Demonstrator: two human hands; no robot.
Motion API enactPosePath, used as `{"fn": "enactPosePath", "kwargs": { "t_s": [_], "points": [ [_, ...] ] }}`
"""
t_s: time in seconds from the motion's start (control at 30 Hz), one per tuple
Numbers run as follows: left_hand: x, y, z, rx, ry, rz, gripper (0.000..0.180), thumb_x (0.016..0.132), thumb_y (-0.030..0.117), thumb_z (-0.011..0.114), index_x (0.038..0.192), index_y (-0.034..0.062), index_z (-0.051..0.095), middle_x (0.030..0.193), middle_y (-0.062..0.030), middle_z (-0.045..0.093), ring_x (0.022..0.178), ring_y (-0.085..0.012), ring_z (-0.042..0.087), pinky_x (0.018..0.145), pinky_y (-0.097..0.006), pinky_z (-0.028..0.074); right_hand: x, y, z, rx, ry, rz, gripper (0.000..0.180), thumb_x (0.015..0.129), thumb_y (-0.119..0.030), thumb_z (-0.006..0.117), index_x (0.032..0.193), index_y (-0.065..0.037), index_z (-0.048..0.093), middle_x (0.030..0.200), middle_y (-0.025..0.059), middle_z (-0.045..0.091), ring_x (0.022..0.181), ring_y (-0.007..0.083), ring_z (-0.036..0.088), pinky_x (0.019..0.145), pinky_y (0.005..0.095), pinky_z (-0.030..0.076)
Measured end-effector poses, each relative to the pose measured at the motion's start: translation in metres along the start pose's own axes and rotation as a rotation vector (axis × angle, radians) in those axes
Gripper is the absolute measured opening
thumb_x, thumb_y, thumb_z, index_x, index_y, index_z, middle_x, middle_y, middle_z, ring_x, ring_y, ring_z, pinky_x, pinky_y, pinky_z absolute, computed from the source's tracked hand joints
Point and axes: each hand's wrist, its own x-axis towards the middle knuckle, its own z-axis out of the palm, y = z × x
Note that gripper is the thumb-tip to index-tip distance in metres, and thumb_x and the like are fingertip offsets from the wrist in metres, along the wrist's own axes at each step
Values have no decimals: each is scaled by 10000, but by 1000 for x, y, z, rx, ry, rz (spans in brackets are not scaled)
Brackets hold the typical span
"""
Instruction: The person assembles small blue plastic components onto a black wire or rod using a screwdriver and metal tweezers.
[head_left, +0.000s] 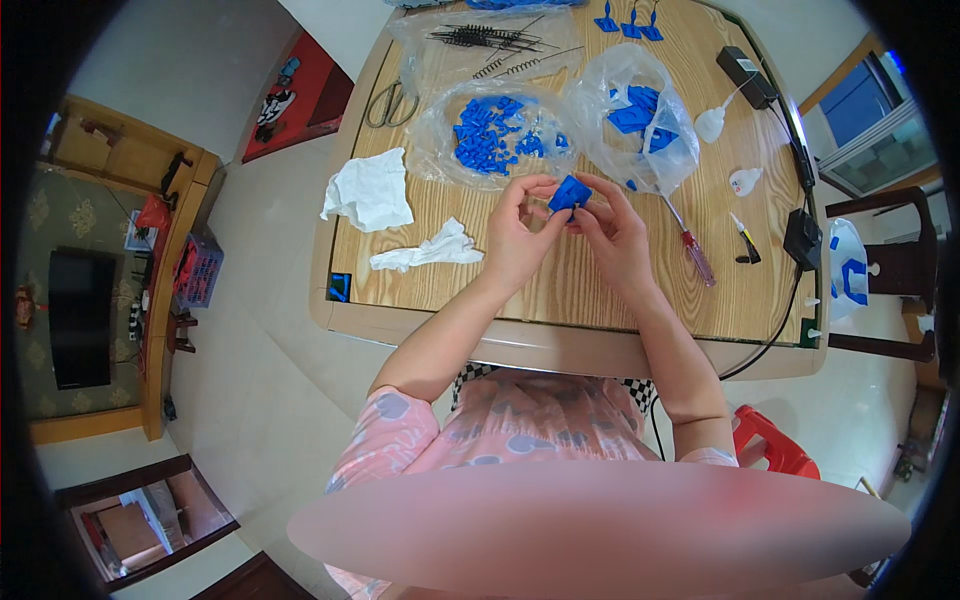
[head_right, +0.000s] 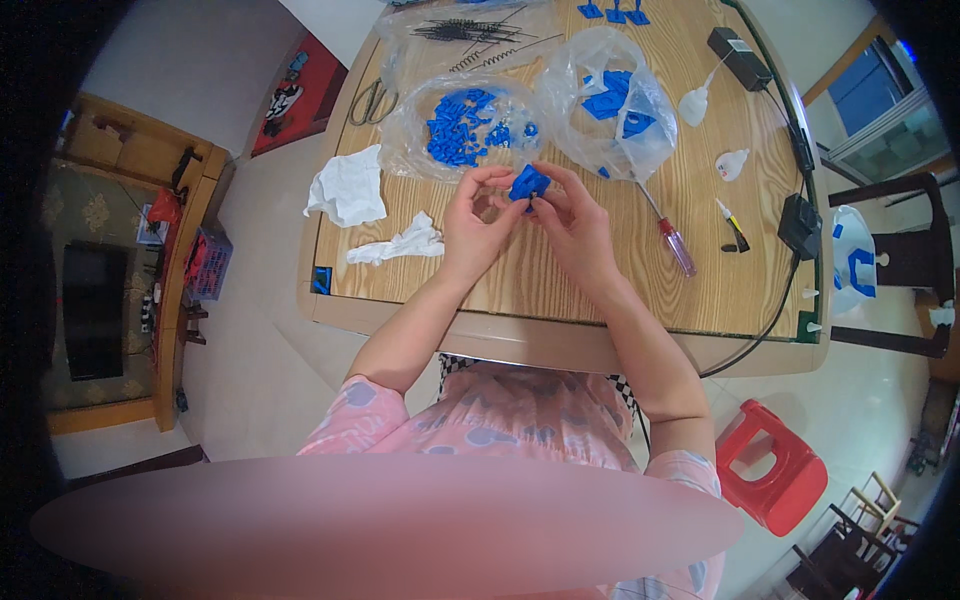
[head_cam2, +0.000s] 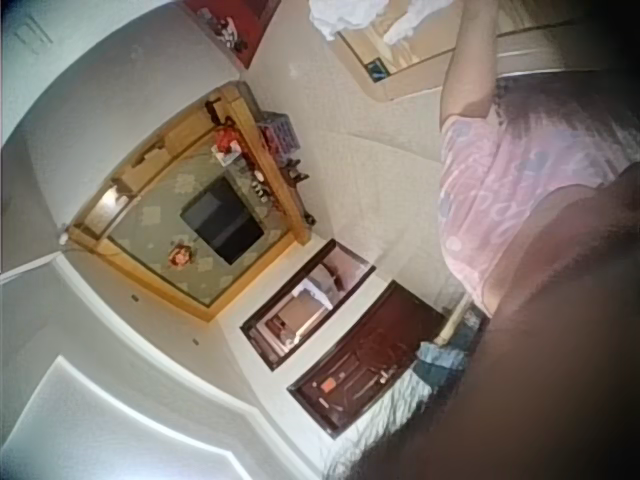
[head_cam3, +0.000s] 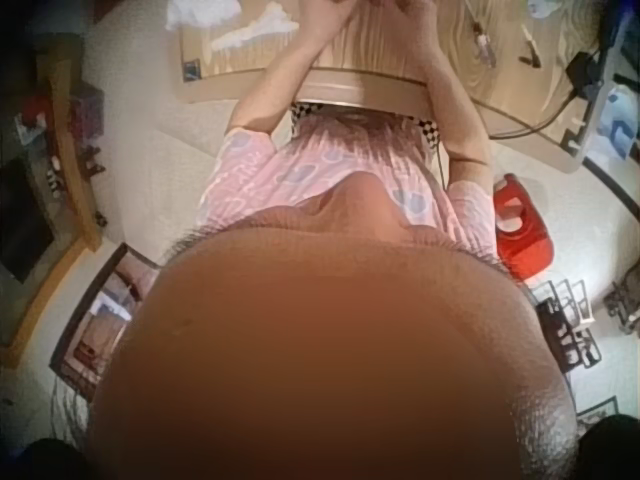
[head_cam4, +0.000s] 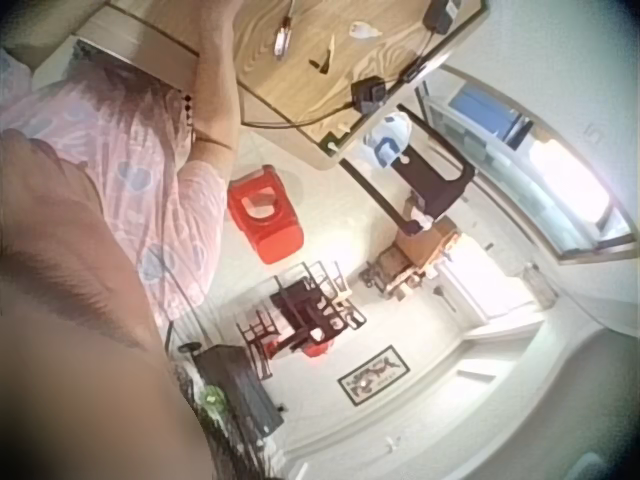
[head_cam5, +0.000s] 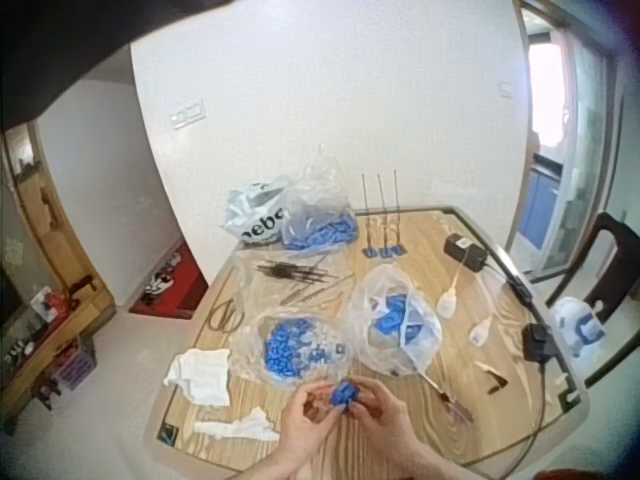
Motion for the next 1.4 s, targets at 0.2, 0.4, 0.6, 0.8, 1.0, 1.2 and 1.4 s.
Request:
{"fn": "enactPosePath", "kwargs": {
  "t_s": [0.2, 0.4, 0.6, 0.8, 1.0, 1.2, 1.4],
  "points": [
    [0, -1, 1, 41, 7, 6, 407, 756, -58, 667, 1114, 41, 501, 1020, -62, 590, 872, -94, 557, 739, -218, 465, 0, -1, 1, 1, 8, 0, 380, 910, 26, 491, 1280, -33, 431, 1057, 133, 634, 957, 141, 610, 832, 283, 517],
    [0, -2, -1, 97, -1, 11, 413, 751, -46, 674, 1116, 43, 501, 1017, -61, 592, 852, -95, 544, 753, -231, 467, 0, 2, 1, 9, 12, -15, 377, 905, 30, 497, 1272, -29, 436, 1059, 138, 636, 949, 144, 615, 836, 279, 512],
    [0, -3, 0, 121, -1, 17, 407, 749, -33, 678, 1110, 44, 506, 1018, -61, 599, 861, -100, 547, 761, -240, 466, 1, 4, -1, -28, 11, -5, 370, 901, 34, 498, 1261, -30, 446, 1051, 144, 642, 963, 139, 609, 847, 278, 499],
    [1, 1, 0, 145, 0, 49, 394, 750, -35, 670, 1103, 44, 512, 999, -60, 604, 875, -110, 557, 760, -245, 469, 1, 4, 0, -31, 12, -26, 364, 899, 28, 505, 1252, -43, 458, 1049, 131, 646, 977, 141, 608, 842, 280, 498],
    [0, -2, -1, 164, 5, 37, 399, 746, -27, 668, 1106, 46, 512, 985, -63, 605, 880, -127, 564, 779, -267, 485, 0, 7, -2, -200, -19, -50, 365, 884, 15, 525, 1239, -55, 475, 990, 103, 667, 934, 139, 625, 781, 285, 503],
    [0, -2, 0, 133, -7, 8, 400, 750, -21, 669, 1111, 46, 509, 978, -67, 602, 876, -126, 561, 783, -267, 486, 0, 12, -4, -234, -16, -81, 352, 869, 4, 541, 1213, -61, 499, 947, 113, 668, 893, 160, 638, 766, 293, 503],
    [6, -5, -6, 8, 89, 3, 392, 724, 5, 689, 1082, 62, 540, 916, -22, 604, 778, -83, 520, 694, -225, 442, -1, -9, 0, -356, 32, -28, 364, 863, -10, 551, 1219, -66, 499, 950, 102, 663, 901, 171, 631, 788, 308, 490]
  ]
}}
